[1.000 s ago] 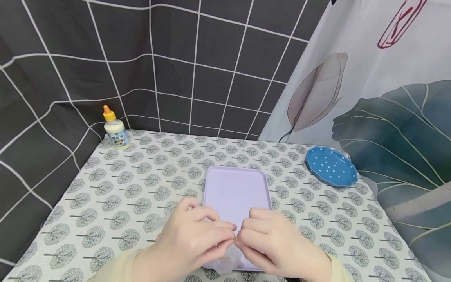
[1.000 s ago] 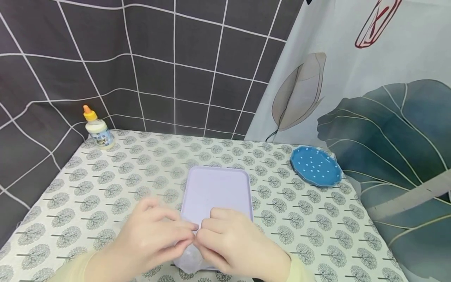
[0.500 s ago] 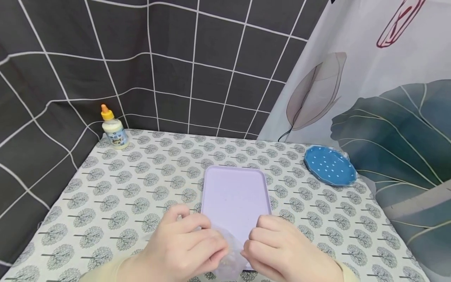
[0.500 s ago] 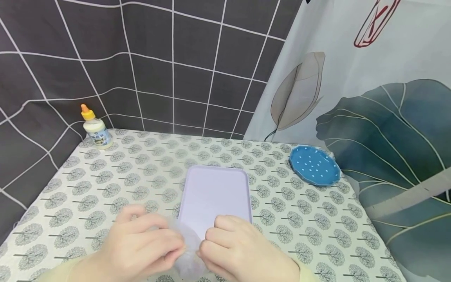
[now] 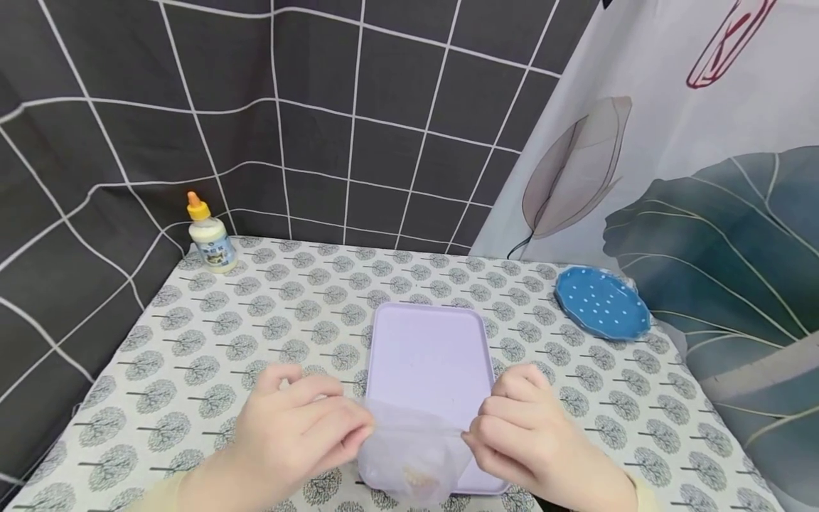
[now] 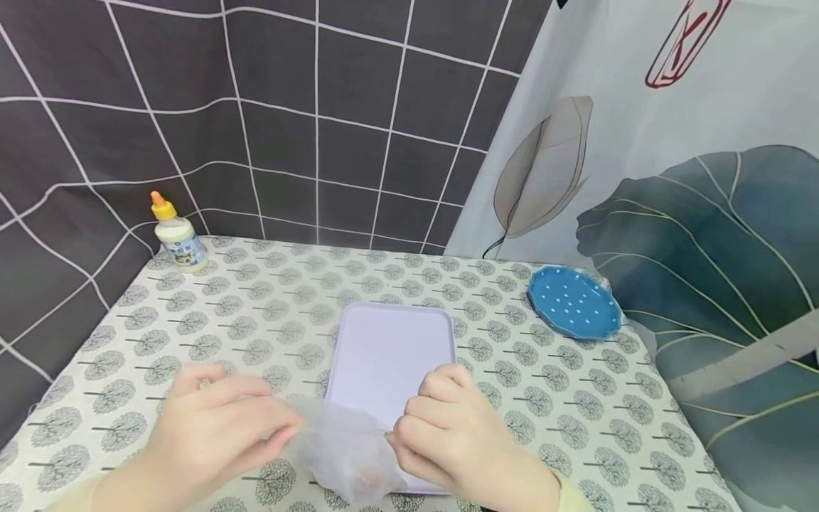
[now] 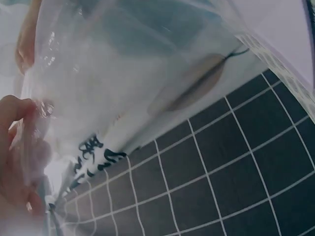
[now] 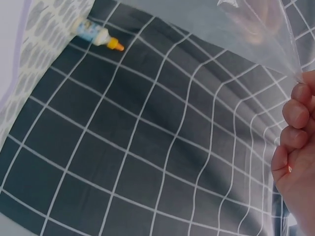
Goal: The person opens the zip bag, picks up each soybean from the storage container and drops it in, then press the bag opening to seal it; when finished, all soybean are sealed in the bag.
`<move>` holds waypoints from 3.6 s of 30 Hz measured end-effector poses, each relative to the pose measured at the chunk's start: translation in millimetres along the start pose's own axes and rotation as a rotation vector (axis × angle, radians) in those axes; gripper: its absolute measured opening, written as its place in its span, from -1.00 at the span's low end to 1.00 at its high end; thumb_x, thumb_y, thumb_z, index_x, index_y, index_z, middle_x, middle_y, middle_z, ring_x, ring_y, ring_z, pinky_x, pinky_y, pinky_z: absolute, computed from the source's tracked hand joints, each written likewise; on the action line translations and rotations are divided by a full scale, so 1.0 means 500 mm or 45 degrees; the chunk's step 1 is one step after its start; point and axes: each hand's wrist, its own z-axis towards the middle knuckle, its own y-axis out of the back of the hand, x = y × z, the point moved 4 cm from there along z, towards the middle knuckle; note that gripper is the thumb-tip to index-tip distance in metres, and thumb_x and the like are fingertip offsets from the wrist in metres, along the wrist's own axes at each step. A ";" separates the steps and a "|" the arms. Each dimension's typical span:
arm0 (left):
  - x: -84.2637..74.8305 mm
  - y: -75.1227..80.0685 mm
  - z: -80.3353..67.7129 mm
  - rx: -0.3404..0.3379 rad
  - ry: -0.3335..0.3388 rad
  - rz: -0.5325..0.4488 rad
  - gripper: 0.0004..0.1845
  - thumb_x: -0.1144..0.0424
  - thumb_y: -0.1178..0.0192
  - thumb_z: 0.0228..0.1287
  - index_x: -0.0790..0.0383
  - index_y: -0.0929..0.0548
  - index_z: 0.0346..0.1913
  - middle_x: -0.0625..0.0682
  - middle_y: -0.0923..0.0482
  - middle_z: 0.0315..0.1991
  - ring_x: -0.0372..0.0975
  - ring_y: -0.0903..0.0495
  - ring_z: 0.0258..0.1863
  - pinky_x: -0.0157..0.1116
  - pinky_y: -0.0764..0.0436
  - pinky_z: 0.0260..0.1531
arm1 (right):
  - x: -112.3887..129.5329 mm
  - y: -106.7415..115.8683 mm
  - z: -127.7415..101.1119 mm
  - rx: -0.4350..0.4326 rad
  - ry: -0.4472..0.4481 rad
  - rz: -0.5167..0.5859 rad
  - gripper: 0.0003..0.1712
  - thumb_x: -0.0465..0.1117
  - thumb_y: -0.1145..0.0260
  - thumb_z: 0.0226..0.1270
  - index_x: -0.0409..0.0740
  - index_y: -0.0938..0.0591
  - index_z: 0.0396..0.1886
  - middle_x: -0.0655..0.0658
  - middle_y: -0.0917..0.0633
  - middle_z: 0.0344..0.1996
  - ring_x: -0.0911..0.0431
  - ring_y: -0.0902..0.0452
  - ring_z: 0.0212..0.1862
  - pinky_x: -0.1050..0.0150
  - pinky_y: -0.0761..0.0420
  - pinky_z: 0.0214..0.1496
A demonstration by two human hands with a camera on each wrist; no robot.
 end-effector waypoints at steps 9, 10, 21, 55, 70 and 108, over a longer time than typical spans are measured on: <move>0.028 0.023 -0.007 -0.030 0.104 0.007 -0.74 0.19 -0.02 0.18 0.05 -0.63 -0.59 -0.26 -0.57 -0.66 -0.34 -0.49 -0.60 -0.26 -0.24 -0.42 | -0.019 0.005 -0.014 -0.065 -0.021 -0.020 -0.70 -0.28 -0.06 0.20 -0.05 -0.45 -0.72 0.16 -0.37 -0.71 0.21 -0.17 -0.50 0.38 -0.12 -0.33; 0.031 0.023 -0.009 -0.034 0.112 0.007 -0.74 0.19 -0.01 0.18 0.06 -0.63 -0.59 -0.25 -0.56 -0.67 -0.34 -0.49 -0.60 -0.26 -0.23 -0.42 | -0.021 0.005 -0.015 -0.071 -0.030 -0.014 -0.70 -0.28 -0.06 0.20 -0.05 -0.44 -0.73 0.16 -0.37 -0.71 0.21 -0.16 -0.51 0.39 -0.11 -0.34; 0.056 0.031 -0.041 -0.015 0.252 0.030 -0.70 0.12 -0.02 0.19 0.02 -0.63 -0.63 -0.28 -0.51 -0.75 -0.34 -0.48 -0.61 -0.24 -0.20 -0.39 | -0.037 0.009 -0.013 -0.100 -0.091 -0.009 -0.64 -0.26 -0.04 0.25 -0.04 -0.39 -0.77 0.16 -0.36 -0.73 0.24 -0.12 -0.50 0.42 -0.10 -0.36; 0.045 -0.030 0.003 -0.024 0.472 0.067 -0.74 0.01 -0.07 0.16 0.07 -0.68 -0.30 -0.10 -0.67 -0.38 -0.20 -0.53 -0.35 -0.05 -0.22 -0.04 | -0.083 -0.056 -0.030 -0.027 -0.355 -0.069 -0.74 -0.04 -0.07 0.27 -0.01 -0.51 -0.56 0.19 -0.48 -0.63 0.29 -0.27 -0.46 0.46 -0.17 -0.35; 0.070 -0.019 -0.007 -0.197 0.593 0.028 -0.77 0.11 -0.16 0.11 0.17 -0.70 -0.50 -0.07 -0.60 -0.66 -0.27 -0.46 -0.57 -0.19 -0.25 -0.06 | -0.048 -0.151 -0.113 0.366 -0.416 -0.104 -0.76 0.14 -0.19 0.09 0.14 -0.63 -0.50 0.29 -0.60 -0.60 0.42 -0.34 -0.52 0.55 -0.18 -0.36; 0.123 -0.026 -0.101 0.221 1.005 -0.051 -0.60 0.09 -0.14 0.13 0.10 -0.51 0.05 -0.02 -0.61 -0.11 -0.18 -0.47 -0.12 -0.16 -0.25 0.02 | -0.088 -0.070 -0.109 -0.189 -0.678 -0.015 -0.92 -0.29 -0.29 0.02 -0.10 -0.64 -0.42 0.10 -0.64 -0.59 0.39 -0.29 -0.59 0.59 -0.32 -0.50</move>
